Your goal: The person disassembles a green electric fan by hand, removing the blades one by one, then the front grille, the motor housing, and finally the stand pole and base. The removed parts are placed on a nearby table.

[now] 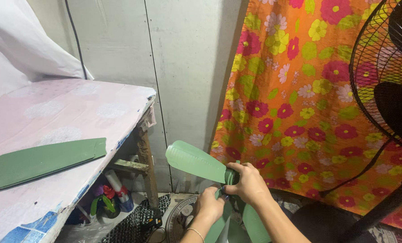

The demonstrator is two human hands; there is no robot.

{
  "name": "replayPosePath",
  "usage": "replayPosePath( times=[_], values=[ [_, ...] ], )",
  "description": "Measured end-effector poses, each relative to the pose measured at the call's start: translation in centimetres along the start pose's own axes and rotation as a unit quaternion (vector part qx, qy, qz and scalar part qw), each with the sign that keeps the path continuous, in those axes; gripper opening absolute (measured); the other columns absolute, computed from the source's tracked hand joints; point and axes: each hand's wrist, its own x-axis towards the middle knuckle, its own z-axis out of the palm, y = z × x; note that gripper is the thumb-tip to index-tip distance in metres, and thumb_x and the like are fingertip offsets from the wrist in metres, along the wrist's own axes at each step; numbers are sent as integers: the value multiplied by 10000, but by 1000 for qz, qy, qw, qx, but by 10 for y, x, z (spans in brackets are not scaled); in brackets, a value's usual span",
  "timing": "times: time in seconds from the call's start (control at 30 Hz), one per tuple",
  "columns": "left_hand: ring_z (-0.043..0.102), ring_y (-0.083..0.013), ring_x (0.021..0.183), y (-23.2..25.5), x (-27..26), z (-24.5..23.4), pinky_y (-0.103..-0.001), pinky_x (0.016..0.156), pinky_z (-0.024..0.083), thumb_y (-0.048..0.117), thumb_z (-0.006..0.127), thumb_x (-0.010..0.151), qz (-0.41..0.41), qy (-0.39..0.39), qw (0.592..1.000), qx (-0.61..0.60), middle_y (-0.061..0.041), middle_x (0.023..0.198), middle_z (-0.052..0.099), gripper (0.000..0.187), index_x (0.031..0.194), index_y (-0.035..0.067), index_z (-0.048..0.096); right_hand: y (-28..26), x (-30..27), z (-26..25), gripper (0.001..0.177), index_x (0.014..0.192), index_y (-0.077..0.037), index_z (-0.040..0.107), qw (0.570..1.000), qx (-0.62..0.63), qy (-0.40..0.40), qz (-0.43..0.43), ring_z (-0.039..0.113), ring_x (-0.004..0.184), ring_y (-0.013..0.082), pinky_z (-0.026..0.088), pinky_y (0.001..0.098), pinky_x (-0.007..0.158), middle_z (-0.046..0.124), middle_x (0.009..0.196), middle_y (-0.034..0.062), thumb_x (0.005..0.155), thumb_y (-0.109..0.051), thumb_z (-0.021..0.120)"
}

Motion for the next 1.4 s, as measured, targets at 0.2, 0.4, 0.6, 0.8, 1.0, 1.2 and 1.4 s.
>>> replayPosePath(
  times=[0.2, 0.4, 0.6, 0.8, 1.0, 1.2, 1.4],
  values=[
    [653, -322, 1207, 10, 0, -6, -430, 1027, 511, 316, 741, 866, -57, -11, 998, 26, -126, 1260, 695, 435, 1284, 214, 678, -2, 1, 1, 773, 1304, -193, 680, 1000, 22, 4, 1, 655, 1158, 317, 536, 390, 995, 647, 1242, 164, 571, -161, 922],
    [653, -319, 1219, 16, -2, -6, -418, 1028, 516, 247, 708, 859, -49, -2, 999, -10, -129, 1273, 701, 412, 1268, 201, 695, -5, 0, 0, 766, 1287, -183, 684, 999, 32, 7, 9, 649, 1133, 313, 544, 393, 961, 640, 1210, 148, 562, -127, 926],
    [648, -325, 1201, 19, -5, -13, -444, 997, 517, 295, 696, 880, -30, -12, 999, 28, -115, 1231, 709, 349, 1219, 212, 710, -1, 3, 3, 749, 1279, -187, 688, 1000, 24, 12, 0, 658, 1101, 313, 543, 393, 967, 665, 1147, 154, 569, -136, 921],
    [689, -314, 1162, -74, 15, 23, -465, 1043, 483, 204, 614, 896, 69, -66, 984, 152, -89, 1155, 753, 282, 1120, 300, 757, 19, 14, -3, 740, 1284, -194, 692, 998, -25, 59, -18, 639, 1125, 356, 520, 413, 1008, 645, 1174, 199, 586, -192, 937],
    [760, -268, 1108, -194, 14, 56, -399, 1062, 535, 51, 651, 770, -20, -59, 997, -35, -74, 1088, 784, 485, 1155, 345, 641, 22, 30, 8, 717, 1276, -182, 691, 996, -40, 65, -45, 620, 1138, 384, 525, 435, 1021, 651, 1147, 220, 591, -181, 904],
    [680, -349, 1132, -122, 13, 37, -430, 977, 516, 228, 737, 894, -31, -13, 999, 8, -144, 1092, 737, 282, 1160, 256, 645, -1, 24, 11, 752, 1324, -245, 655, 998, -56, 22, -7, 580, 1210, 345, 503, 419, 1060, 620, 1227, 178, 616, -195, 901],
    [699, -357, 1093, -52, 5, 3, -416, 940, 550, 24, 631, 796, 52, 42, 990, -124, -154, 1126, 729, 433, 1195, 191, 650, 4, 18, 9, 812, 1365, -260, 629, 999, -38, 13, -5, 562, 1253, 343, 496, 417, 1052, 587, 1287, 177, 618, -228, 946]
  ],
)
